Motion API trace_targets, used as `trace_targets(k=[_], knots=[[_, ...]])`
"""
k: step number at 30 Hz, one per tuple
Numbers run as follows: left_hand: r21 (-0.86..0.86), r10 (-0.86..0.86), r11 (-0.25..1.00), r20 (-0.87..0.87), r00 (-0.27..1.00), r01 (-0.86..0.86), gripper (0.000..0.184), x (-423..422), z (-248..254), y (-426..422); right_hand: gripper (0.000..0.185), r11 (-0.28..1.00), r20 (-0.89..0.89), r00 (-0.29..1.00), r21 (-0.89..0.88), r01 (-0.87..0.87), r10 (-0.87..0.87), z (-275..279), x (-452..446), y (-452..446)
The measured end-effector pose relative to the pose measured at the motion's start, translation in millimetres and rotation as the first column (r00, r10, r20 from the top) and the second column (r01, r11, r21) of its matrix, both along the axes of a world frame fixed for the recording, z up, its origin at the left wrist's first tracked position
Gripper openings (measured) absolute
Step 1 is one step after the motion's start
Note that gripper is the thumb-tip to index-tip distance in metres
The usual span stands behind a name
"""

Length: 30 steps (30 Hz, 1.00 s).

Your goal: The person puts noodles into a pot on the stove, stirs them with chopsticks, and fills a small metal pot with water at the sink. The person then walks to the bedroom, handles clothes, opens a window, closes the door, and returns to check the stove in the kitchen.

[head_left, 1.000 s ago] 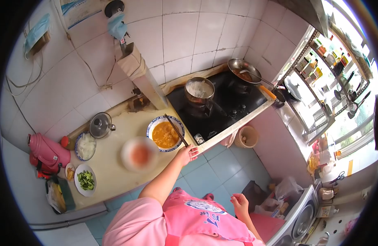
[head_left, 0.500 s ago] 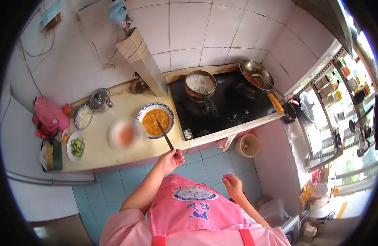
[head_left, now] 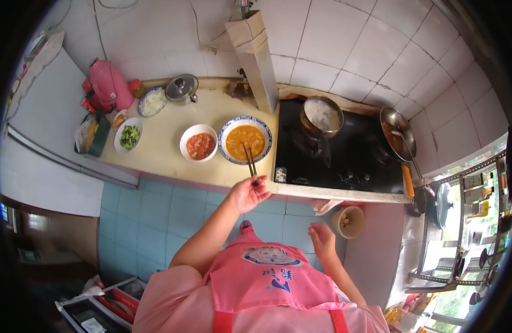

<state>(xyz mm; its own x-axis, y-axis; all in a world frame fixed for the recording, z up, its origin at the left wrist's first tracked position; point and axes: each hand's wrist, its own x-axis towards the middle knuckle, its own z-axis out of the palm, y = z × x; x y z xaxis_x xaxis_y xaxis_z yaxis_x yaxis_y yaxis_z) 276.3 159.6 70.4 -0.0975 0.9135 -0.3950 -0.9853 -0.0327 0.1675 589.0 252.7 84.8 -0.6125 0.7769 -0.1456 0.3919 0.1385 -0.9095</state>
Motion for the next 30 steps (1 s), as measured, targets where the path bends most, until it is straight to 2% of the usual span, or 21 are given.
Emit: trace_targets(k=[2,3,6,7,8,9,10,11,12,13,14,16,18,20,23,25,26,30], knots=[[0.054,-0.055,0.997,0.035,0.998,0.053,0.027,-0.5,10.8,-6.6,0.02,0.992,-0.026,0.998,0.112,-0.061,0.065,5.8,-27.1,9.8],[0.045,-0.081,0.996,0.031,0.996,0.08,0.027,-0.6,19.3,-9.1,0.02,0.992,-0.026,0.998,0.115,-0.055,0.058,11.1,-44.6,14.6],[0.054,-0.114,0.992,-0.031,0.993,0.115,0.027,1.8,26.9,-16.1,0.032,0.902,-0.097,0.96,0.378,-0.208,0.262,41.2,-108.7,23.6],[0.009,-0.117,0.993,-0.071,0.991,0.118,0.026,3.1,28.2,-17.8,0.039,0.857,-0.095,0.936,0.441,-0.267,0.34,55.6,-131.9,25.0],[0.008,-0.13,0.991,-0.071,0.989,0.131,0.026,4.1,31.1,-20.1,0.048,0.824,-0.086,0.905,0.456,-0.336,0.417,59.3,-151.0,25.6],[-0.028,-0.138,0.99,-0.099,0.985,0.136,0.026,5.5,35.1,-20.6,0.047,0.74,-0.106,0.841,0.541,-0.399,0.53,64.8,-168.5,28.9],[-0.059,-0.154,0.987,-0.128,0.98,0.147,0.026,7.5,39.5,-19.3,0.046,0.743,-0.08,0.831,0.501,-0.444,0.55,62.2,-181.6,25.1],[-0.091,-0.178,0.982,-0.169,0.969,0.165,0.028,7.2,42.7,-19.4,0.046,0.654,-0.049,0.788,0.59,-0.473,0.614,60.0,-191.1,27.4],[-0.104,-0.207,0.976,-0.2,0.958,0.19,0.029,5.7,44.3,-20.4,0.046,0.648,-0.051,0.751,0.546,-0.531,0.659,69.7,-199.7,26.4],[-0.113,-0.22,0.973,-0.229,0.948,0.199,0.029,3.8,46.4,-22.9,0.042,0.589,-0.003,0.726,0.588,-0.555,0.688,74.1,-208.3,26.8],[-0.123,-0.228,0.972,-0.259,0.939,0.202,0.029,1.7,48.6,-24.8,0.039,0.592,-0.023,0.72,0.587,-0.552,0.694,69.5,-213.7,28.3],[-0.162,-0.188,0.977,-0.34,0.921,0.14,0.029,0.0,58.1,-29.4,0.031,0.573,-0.048,0.696,0.609,-0.548,0.716,58.0,-224.8,32.7],[-0.173,-0.179,0.977,-0.33,0.927,0.127,0.028,0.1,60.8,-28.2,0.033,0.512,0.001,0.647,0.61,-0.605,0.763,47.5,-232.3,38.1],[-0.216,-0.149,0.974,-0.369,0.917,0.071,0.026,4.0,65.8,-25.9,0.028,0.498,0.005,0.643,0.629,-0.597,0.766,42.4,-234.0,41.5],[-0.21,-0.152,0.976,-0.431,0.889,0.065,0.034,11.8,71.9,-15.6,0.022,0.529,-0.028,0.637,0.585,-0.614,0.77,44.6,-228.5,56.2],[-0.204,-0.157,0.977,-0.473,0.867,0.066,0.045,16.4,75.8,-9.7,0.029,0.654,-0.199,0.698,0.587,-0.477,0.688,57.7,-223.3,76.8],[-0.201,-0.141,0.978,-0.472,0.871,0.049,0.045,20.5,75.3,-7.2,0.029,0.698,-0.31,0.689,0.597,-0.395,0.655,71.2,-214.5,91.2],[-0.184,-0.042,0.982,-0.449,0.892,-0.047,0.043,33.5,72.8,6.8,0.01,0.788,-0.375,0.832,0.604,-0.115,0.409,122.0,-158.1,178.1]])
